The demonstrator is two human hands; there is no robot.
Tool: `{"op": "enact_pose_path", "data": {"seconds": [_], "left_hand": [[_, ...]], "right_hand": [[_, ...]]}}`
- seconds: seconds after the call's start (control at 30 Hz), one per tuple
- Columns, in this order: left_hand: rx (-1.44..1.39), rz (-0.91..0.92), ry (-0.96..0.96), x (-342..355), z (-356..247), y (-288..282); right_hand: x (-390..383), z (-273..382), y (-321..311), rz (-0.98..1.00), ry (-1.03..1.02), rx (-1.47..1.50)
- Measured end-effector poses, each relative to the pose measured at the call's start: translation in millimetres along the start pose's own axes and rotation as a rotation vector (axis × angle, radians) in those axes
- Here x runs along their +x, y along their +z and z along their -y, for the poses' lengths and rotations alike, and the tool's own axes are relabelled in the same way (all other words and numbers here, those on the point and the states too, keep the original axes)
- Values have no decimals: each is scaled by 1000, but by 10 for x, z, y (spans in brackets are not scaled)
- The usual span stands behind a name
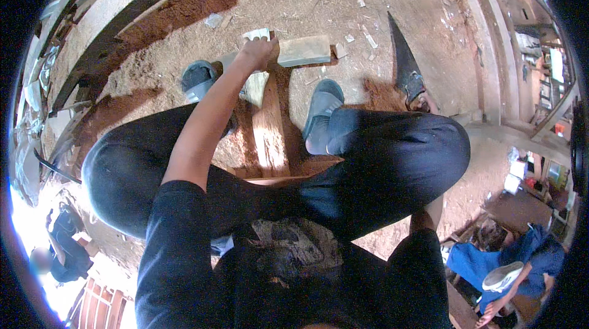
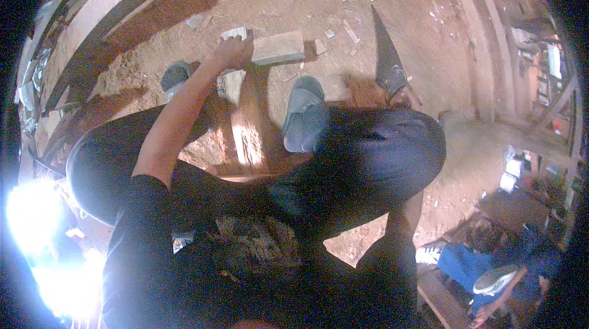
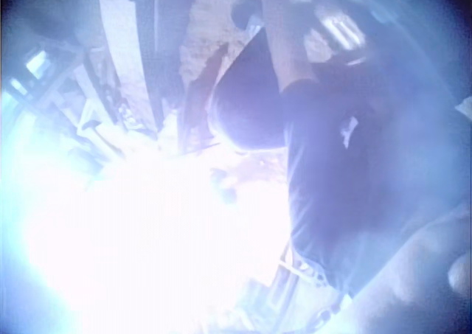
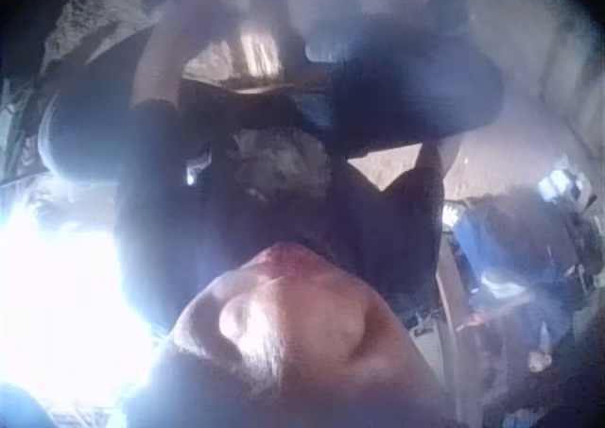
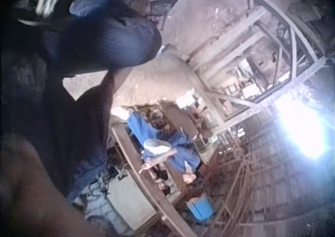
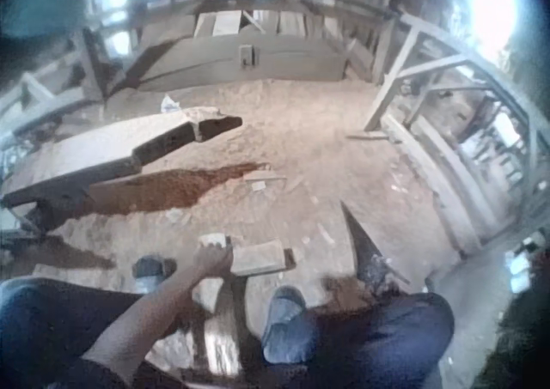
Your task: The person sits on the floor and uses a hand saw to cut a small piece of wood placed on a support. The person holds the wood with one hand and saws with the other, producing sawdust.
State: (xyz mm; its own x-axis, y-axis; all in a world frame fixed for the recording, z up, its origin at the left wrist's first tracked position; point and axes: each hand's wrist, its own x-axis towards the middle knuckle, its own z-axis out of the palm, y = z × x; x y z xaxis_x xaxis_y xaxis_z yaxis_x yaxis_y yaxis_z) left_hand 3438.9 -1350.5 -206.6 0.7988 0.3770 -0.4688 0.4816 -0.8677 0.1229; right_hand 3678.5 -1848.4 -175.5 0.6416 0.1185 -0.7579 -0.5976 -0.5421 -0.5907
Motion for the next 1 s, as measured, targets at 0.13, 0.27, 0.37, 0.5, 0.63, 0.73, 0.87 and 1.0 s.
{"op": "enact_pose_path", "data": {"seconds": [0.13, 0.27, 0.37, 0.5, 0.63, 0.73, 0.87, 1.0], "left_hand": [[-3, 4, 32, 61, -477, -166], [-177, -156, 143, -60, -563, -55], [-61, -164, 123, 150, -361, 154], [-142, -283, 50, 122, -408, -7], [-224, -224, 45, 205, -430, -2], [-324, -312, 13, 181, -421, 131], [-248, -391, -14, 160, -440, 203], [-272, -386, 49, 187, -364, 234]], "right_hand": [[-268, 1187, 58, 76, -200, 97], [-1347, 2092, 271, -48, -386, -187], [-2005, 2392, 326, -101, -618, -418], [-2597, 2078, 590, -129, -785, -106], [-2877, 1548, 960, -110, -799, -231], [-2776, 1199, 1392, -64, -992, -339], [-2321, 656, 2028, 47, -916, -83], [-1786, 345, 2351, -101, -1111, -321]]}}
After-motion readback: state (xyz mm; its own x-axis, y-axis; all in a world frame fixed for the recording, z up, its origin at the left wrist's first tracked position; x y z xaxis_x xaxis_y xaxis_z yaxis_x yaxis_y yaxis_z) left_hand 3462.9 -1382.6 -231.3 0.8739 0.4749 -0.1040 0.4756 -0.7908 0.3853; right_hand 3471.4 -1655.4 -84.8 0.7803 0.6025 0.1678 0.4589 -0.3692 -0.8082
